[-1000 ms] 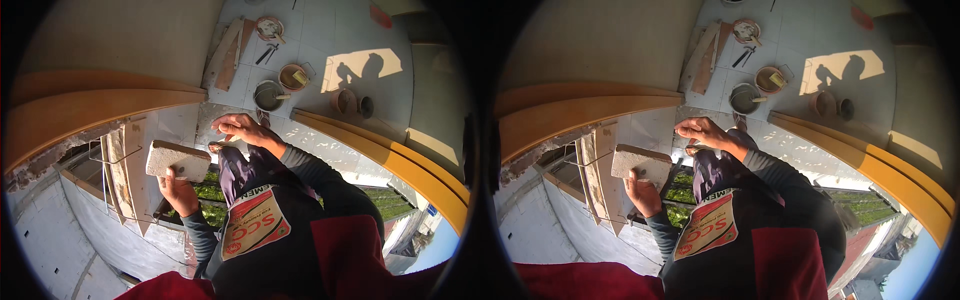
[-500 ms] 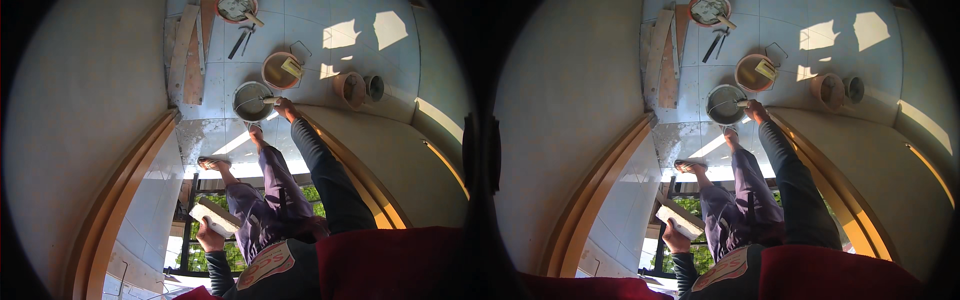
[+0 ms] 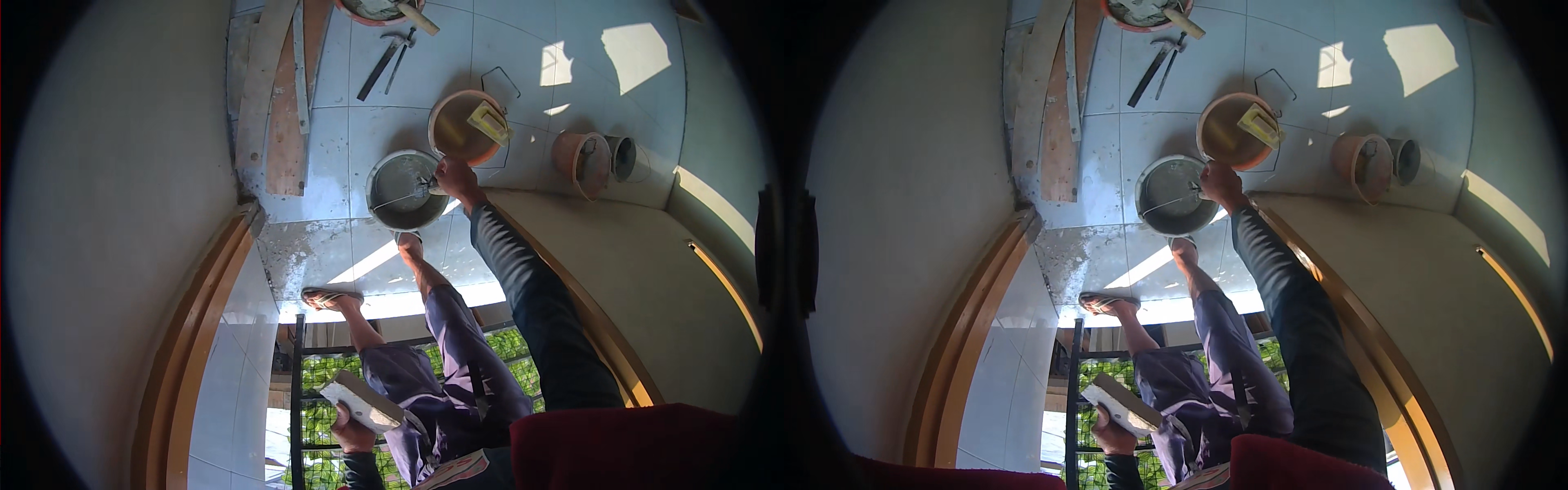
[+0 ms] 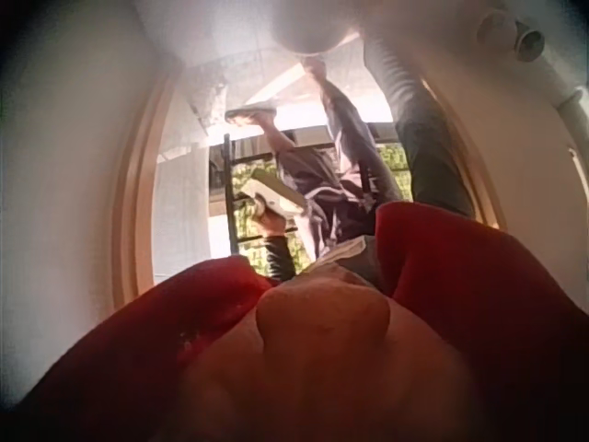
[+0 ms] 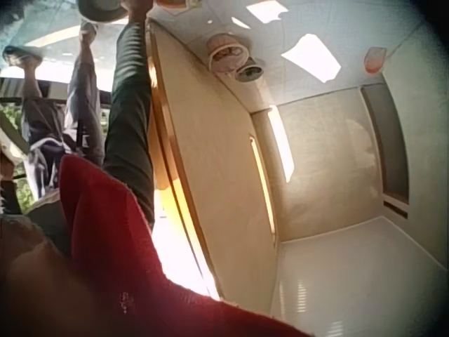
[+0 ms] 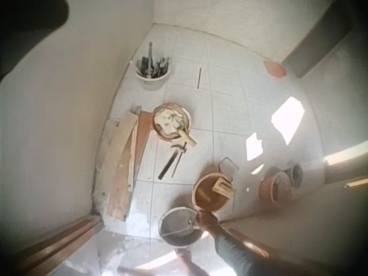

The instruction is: The person applies mortar from a bucket to a stone block and positions the block onto a concrete ledge. They use a trowel to handle the mortar and a sponge to clean the work area.

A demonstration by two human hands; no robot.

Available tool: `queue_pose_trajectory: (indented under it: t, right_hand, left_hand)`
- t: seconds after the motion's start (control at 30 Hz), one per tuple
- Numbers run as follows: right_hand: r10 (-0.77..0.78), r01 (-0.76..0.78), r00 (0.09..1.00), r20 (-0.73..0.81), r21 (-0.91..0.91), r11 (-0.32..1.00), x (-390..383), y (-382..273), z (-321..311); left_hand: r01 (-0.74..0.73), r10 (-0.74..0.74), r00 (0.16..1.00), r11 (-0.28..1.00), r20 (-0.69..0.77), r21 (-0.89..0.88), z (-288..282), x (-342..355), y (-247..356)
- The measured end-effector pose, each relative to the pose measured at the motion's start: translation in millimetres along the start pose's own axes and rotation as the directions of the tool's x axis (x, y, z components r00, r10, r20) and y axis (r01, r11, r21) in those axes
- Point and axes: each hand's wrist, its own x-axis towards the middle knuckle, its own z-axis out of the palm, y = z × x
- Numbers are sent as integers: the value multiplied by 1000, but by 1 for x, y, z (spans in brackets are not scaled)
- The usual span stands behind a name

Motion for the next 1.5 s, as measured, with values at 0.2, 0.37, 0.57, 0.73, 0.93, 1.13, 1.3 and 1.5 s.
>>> queue_pose_trajectory:
  t: [0.2,0.37,0.57,0.73,0.93,1.13,1.3,1.5]
  right_hand:
    - [-171,184,975,-144,81,980,68,-3,-26]
    - [-281,276,943,-179,-52,960,118,-45,-75]
    - [-99,89,993,-62,-148,985,55,-6,-59]
    - [105,-75,974,-202,154,985,-26,36,-7]
    - [208,-208,953,-218,23,978,-46,81,-8]
    - [208,-209,973,-104,2,978,-31,111,17]
    - [157,-142,983,-98,148,979,-40,76,50]
    - [227,-244,930,290,22,969,-61,20,21]
  left_hand:
    - [71,-71,997,997,-13,-9,-12,19,-13]
    - [103,-105,994,992,-21,-72,-34,33,-30]
    - [142,-143,990,976,4,-164,-32,44,-48]
    - [158,-159,987,986,-7,-46,-29,41,-40]
    - [63,-61,998,989,-23,136,-23,31,-4]
    - [16,-22,1000,964,19,265,5,30,6]
    - [67,-82,995,972,58,226,20,24,-10]
    - [76,-83,997,957,11,280,14,18,-17]
